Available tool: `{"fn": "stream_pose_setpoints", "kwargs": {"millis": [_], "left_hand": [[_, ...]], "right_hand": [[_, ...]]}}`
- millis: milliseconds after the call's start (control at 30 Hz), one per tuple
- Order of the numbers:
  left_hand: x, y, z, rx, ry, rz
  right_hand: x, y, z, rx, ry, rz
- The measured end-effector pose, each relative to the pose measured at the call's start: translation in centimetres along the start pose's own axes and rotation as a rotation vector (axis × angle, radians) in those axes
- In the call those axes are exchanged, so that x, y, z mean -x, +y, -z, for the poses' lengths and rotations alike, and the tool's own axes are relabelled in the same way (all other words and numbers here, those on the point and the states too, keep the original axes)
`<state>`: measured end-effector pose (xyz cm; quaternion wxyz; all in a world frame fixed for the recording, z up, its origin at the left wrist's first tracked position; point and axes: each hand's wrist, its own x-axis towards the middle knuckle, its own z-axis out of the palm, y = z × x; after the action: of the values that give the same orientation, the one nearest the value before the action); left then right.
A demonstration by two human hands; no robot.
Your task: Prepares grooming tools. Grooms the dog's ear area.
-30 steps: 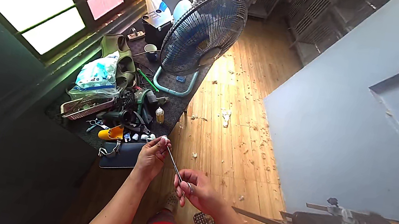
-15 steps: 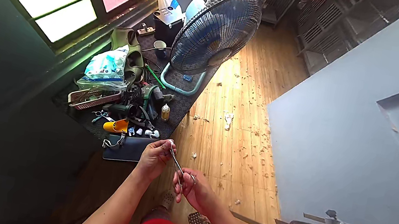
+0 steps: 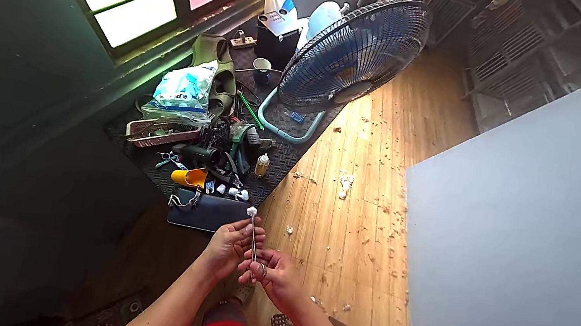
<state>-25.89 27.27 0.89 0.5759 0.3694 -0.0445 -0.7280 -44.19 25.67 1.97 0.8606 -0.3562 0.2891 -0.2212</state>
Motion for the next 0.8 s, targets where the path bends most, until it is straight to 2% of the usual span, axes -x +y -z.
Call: {"fn": "stream_pose_setpoints", "kwargs": {"millis": [67,133,200,233,300,333,367,400,467,500,533,600,667,733,800], "left_hand": [[0.7,0.1,0.9,-0.106,0.038,-0.053],[1.9,0.8,1.5,-0.323,0.061,-0.229],[3.3,1.8,1.2,-0.62,0.09,-0.5],[3.9,2.4,1.0,-0.725,0.1,-0.627],[4.9,3.8,0.7,-0.835,0.145,-0.805],[5.3,4.7,0.7,-0.867,0.187,-0.862],[5.9,5.7,0.9,-0.869,0.22,-0.886],[6.5,6.8,1.1,-0.856,0.245,-0.877],[7.7,9.1,1.6,-0.848,0.272,-0.757],[8.1,9.7,1.9,-0.844,0.267,-0.673],[8.4,10.1,2.1,-0.839,0.244,-0.6],[8.5,10.2,2.6,-0.759,0.168,-0.512],[8.1,10.1,2.7,-0.633,0.162,-0.52],[7.8,10.1,2.6,-0.538,0.227,-0.536],[7.6,10.2,2.6,-0.476,0.274,-0.543]], "right_hand": [[-0.4,1.2,-0.6,0.087,-0.01,-0.034],[-1.2,1.7,-1.4,0.425,-0.034,0.02],[-3.3,1.6,-1.0,0.925,-0.077,0.297],[-4.8,1.2,-0.5,1.082,-0.102,0.449],[-7.9,0.0,-0.2,1.28,-0.112,0.614],[-9.4,-0.4,-0.3,1.364,-0.039,0.698],[-10.7,-0.8,-0.3,1.414,0.105,0.747],[-11.9,-1.6,-0.3,1.396,0.301,0.71],[-15.1,-3.5,1.0,1.199,0.686,0.471],[-17.0,-4.0,2.4,1.138,0.809,0.395],[-18.7,-4.3,3.9,1.14,0.835,0.35],[-21.2,-4.8,6.3,1.154,0.692,0.31],[-22.9,-5.7,6.9,1.104,0.579,0.284],[-22.3,-6.9,6.0,1.149,0.488,0.257],[-20.0,-7.6,4.1,1.21,0.344,0.375]]}}
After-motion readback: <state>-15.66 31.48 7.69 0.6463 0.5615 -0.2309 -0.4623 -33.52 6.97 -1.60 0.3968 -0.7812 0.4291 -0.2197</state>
